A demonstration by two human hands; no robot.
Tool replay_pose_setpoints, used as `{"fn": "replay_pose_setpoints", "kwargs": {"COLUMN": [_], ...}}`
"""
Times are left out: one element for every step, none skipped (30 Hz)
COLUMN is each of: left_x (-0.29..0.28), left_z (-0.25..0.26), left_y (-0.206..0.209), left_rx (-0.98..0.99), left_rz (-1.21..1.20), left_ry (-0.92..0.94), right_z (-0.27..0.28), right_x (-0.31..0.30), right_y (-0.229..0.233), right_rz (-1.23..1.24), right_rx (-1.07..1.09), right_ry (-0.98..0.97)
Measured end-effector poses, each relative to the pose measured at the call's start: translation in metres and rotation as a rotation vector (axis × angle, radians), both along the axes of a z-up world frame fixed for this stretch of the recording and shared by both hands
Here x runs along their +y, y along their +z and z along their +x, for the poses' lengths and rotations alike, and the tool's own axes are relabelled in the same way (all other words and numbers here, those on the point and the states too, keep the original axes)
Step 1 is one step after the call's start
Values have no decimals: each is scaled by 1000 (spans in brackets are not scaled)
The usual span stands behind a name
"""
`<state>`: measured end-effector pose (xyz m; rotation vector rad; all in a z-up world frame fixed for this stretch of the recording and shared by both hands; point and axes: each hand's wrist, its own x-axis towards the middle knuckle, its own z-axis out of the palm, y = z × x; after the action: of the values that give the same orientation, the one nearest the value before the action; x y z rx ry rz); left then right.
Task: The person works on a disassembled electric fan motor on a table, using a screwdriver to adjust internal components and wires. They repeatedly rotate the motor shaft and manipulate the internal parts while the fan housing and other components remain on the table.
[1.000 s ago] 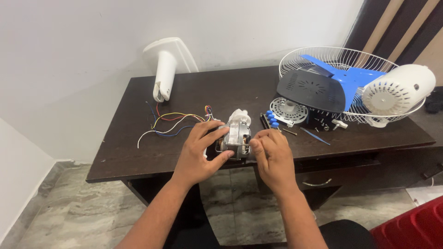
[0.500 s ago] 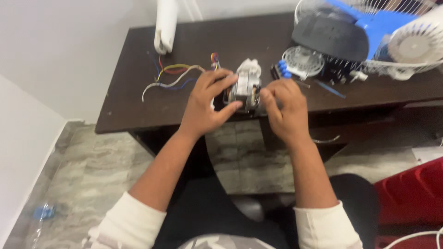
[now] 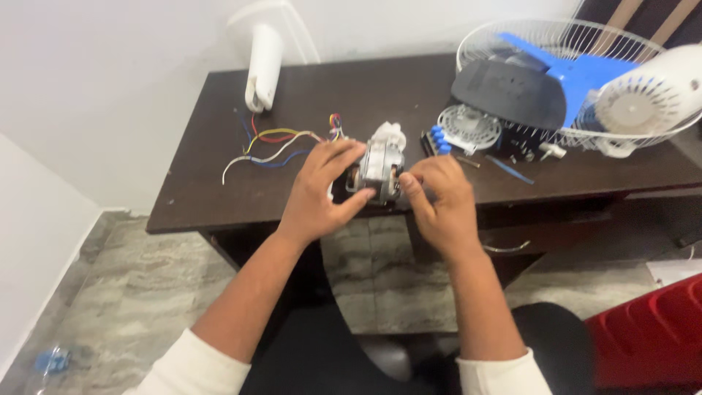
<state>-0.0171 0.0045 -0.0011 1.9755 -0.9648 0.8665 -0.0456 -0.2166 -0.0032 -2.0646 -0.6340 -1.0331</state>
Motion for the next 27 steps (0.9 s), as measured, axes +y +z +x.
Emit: {"fn": "replay_pose_setpoints", "kwargs": {"left_x": [0, 0, 0, 1, 0, 0, 0, 0, 0, 0, 0, 0, 0, 0, 0, 0, -2, -3, -3, -3, -3, -3, -3, -3, -3, -3, -3], "left_z": [-1, 0, -1, -1, -2, -3, -3, -2, -2, -1, -1, -1, -2, -4, -1, -1, -2, 0, -2, -3, -3, -2, -3, -4, -5, -6, -6], "left_y": [0, 0, 0, 0, -1, -1, -1, 0, 0, 0, -1, -3, -4, -6, -5, -4, -4, -4, -5, -5, -5, -4, -4, -4, -4, -3, -2], "left_rx": [3, 5, 17, 29, 44, 47, 50, 52, 54, 56, 60, 55, 48, 41, 37, 32, 29, 25, 29, 34, 48, 61, 81, 84, 86, 89, 75], "left_rz": [3, 7, 6, 5, 5, -5, -14, -23, -16, -9, -1, 2, 7, 12, 10, 8, 3, 7, 15, 23, 17, 11, 4, 11, 16, 22, 25], "left_ry": [-5, -10, -6, -1, 5, -1, -5, -9, -9, -10, -11, 2, 14, 27, 33, 38, 45, 47, 51, 55, 49, 42, 36, 43, 49, 55, 62], "right_z": [1, 2, 2, 2, 1, -1, -1, -2, -4, -5, -6, -7, -9, -10, -6, -4, -3, 0, 0, 0, 1, 2, 2, 1, 0, -1, -2], "right_x": [2, 3, 4, 5, 6, 6, 5, 5, 3, 1, 0, -1, -2, -2, -2, -1, 0, 0, 2, 4, 5, 5, 5, 5, 4, 2, 1], "right_y": [-2, -3, -5, -6, -6, -5, -3, 0, 3, 7, 8, 9, 8, 7, 8, 7, 6, 6, 2, 0, -1, -2, -2, -1, 0, 1, 3], "right_rz": [-9, -17, -22, -27, -33, 23, 79, 134, 128, 121, 115, 111, 109, 106, 83, 60, 34, 18, 6, -6, -17, -27, -39, 11, 60, 109, 126], "right_rx": [4, 8, -8, -23, -36, -13, 8, 29, 37, 45, 55, 63, 70, 76, 66, 56, 48, 51, 63, 74, 63, 51, 46, 72, 98, 125, 133], "right_ry": [-36, -72, -91, -110, -128, -95, -60, -24, 9, 43, 76, 82, 88, 94, 78, 61, 44, 17, -9, -35, -54, -74, -93, -66, -41, -15, 12]}}
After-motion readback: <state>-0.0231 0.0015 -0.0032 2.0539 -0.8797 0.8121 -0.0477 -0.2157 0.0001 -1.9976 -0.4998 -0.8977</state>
